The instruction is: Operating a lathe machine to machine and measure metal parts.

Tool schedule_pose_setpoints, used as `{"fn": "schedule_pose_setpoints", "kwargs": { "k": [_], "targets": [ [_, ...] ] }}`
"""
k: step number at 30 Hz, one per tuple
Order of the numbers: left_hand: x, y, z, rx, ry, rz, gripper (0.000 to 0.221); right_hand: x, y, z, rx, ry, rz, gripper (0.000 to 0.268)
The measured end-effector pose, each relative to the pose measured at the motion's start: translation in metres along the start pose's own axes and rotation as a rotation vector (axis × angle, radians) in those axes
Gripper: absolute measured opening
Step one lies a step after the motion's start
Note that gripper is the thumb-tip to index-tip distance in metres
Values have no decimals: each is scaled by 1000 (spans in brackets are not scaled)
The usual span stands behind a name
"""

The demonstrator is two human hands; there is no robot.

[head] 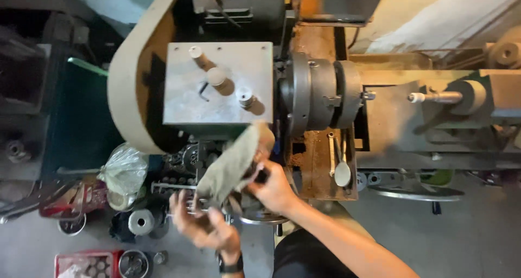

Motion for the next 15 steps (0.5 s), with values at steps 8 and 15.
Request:
{"fn": "schedule_pose_setpoints", "kwargs": {
  "k": [8,15],
  "targets": [
    [81,-29,35,570,405,206,36,-26,4,-6,2,-756,-371,55],
    [18,0,23,241,332,7,44,-92,43,-69,71,-641,-360,53]
  ]
}}
Point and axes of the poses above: each hand's wrist, its own y-axis towards the middle knuckle, its own z-axis out of the palm, x = y × z, the point moved 4 cm from there along y, towards the middle knuckle, and after that the axes turned 11 degrees about -x, right-handed, at the moved point
